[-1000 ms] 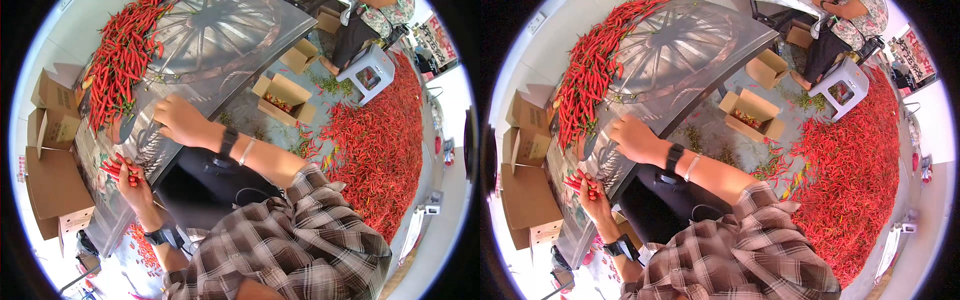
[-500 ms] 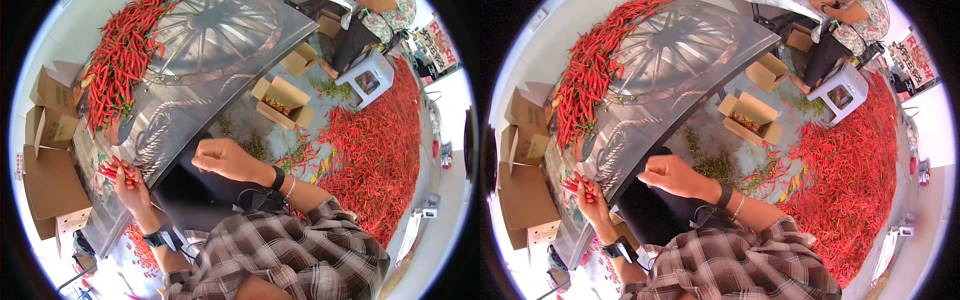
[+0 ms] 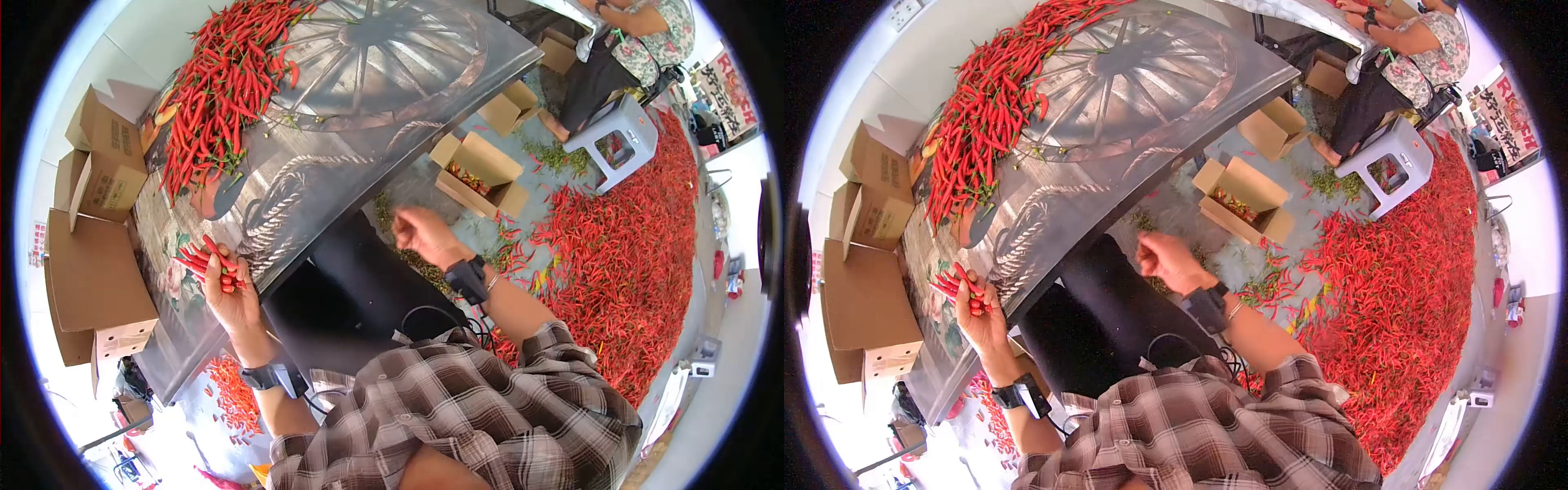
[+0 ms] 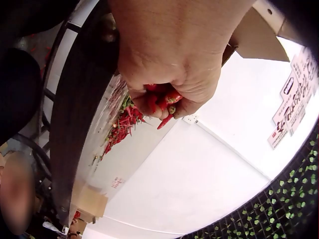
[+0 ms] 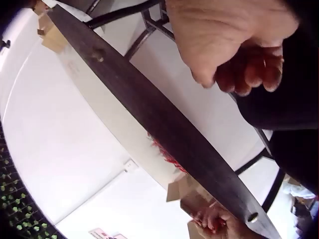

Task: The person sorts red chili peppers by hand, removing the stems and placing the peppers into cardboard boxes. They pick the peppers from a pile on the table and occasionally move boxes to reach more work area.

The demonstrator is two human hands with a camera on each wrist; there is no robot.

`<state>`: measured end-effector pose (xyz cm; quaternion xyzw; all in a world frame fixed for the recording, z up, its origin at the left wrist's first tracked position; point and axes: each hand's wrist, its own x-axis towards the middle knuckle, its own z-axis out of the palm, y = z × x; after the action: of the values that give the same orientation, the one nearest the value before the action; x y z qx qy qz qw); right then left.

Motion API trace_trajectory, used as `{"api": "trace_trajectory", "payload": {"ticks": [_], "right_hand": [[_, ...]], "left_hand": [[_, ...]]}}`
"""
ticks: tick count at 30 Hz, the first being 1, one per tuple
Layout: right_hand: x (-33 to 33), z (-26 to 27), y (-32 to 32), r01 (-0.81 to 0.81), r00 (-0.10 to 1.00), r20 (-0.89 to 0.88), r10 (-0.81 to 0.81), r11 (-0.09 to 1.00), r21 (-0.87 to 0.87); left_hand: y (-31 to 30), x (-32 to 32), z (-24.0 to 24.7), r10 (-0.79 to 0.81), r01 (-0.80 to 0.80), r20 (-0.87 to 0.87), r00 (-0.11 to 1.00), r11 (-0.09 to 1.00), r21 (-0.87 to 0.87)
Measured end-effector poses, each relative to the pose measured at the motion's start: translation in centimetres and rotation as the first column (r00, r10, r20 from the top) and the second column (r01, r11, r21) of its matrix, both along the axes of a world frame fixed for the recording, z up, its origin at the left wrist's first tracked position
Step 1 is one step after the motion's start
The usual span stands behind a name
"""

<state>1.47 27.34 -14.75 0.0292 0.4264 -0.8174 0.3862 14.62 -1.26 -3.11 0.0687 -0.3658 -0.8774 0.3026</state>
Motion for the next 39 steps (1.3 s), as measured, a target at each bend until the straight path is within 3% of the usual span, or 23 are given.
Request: {"api": "trace_trajectory", "payload": {"ticks": [3, 7, 9, 10, 12, 16, 18, 21, 28, 32, 39], "right_hand": [[-0.8, 1.1, 1.2, -0.005, 1.0, -0.015, 0.006, 0.999, 0.047], [0.2, 7.4, 0.2, -0.009, 0.93, -0.363, 0.061, 0.99, 0.143], [0.0, 10.4, -0.4, 0.006, 0.813, -0.569, 0.127, 0.974, 0.227], [0.3, 12.6, -1.4, 0.079, 0.788, -0.614, 0.058, 0.978, 0.194], [-1.0, 14.2, -2.7, 0.193, 0.58, -0.813, 0.05, 0.961, 0.197], [-3.9, 16.2, -6.0, 0.254, 0.509, -0.854, 0.108, 0.929, 0.269], [-5.7, 14.3, -7.3, 0.339, 0.371, -0.913, 0.17, 0.89, 0.303], [-6.1, 12.9, -8.1, 0.371, 0.288, -0.944, 0.159, 0.891, 0.263], [-6.1, 12.7, -7.4, 0.336, 0.355, -0.919, 0.169, 0.895, 0.294], [-5.9, 12.6, -7.8, 0.356, 0.275, -0.95, 0.149, 0.902, 0.245], [-5.6, 12.8, -7.8, 0.35, 0.35, -0.928, 0.126, 0.901, 0.255]], "left_hand": [[0.0, 0.0, -0.1, 0.034, -0.034, -0.006, 0.999, 0.999, 0.007], [-0.3, 0.3, -1.1, 0.101, -0.104, 0.078, 0.992, 0.994, 0.031], [0.6, -0.2, -0.1, 0.157, -0.16, 0.085, 0.984, 0.987, 0.033], [0.5, -0.1, -0.4, 0.15, -0.154, 0.105, 0.983, 0.988, 0.029], [1.6, -0.5, 0.9, 0.211, -0.22, 0.167, 0.963, 0.975, 0.041], [1.4, -0.2, 1.1, 0.12, -0.127, 0.099, 0.988, 0.99, 0.068], [1.4, 0.1, 0.8, 0.123, -0.127, 0.078, 0.989, 0.99, 0.056], [1.5, 0.3, 1.0, 0.114, -0.121, 0.083, 0.99, 0.99, 0.079], [1.1, 0.9, 1.3, 0.076, -0.077, 0.012, 0.997, 0.983, 0.164], [1.0, 1.8, 2.7, 0.093, -0.091, -0.01, 0.996, 0.983, 0.158], [-1.5, 4.2, 8.3, 0.163, -0.168, -0.063, 0.985, 0.983, -0.075]]}}
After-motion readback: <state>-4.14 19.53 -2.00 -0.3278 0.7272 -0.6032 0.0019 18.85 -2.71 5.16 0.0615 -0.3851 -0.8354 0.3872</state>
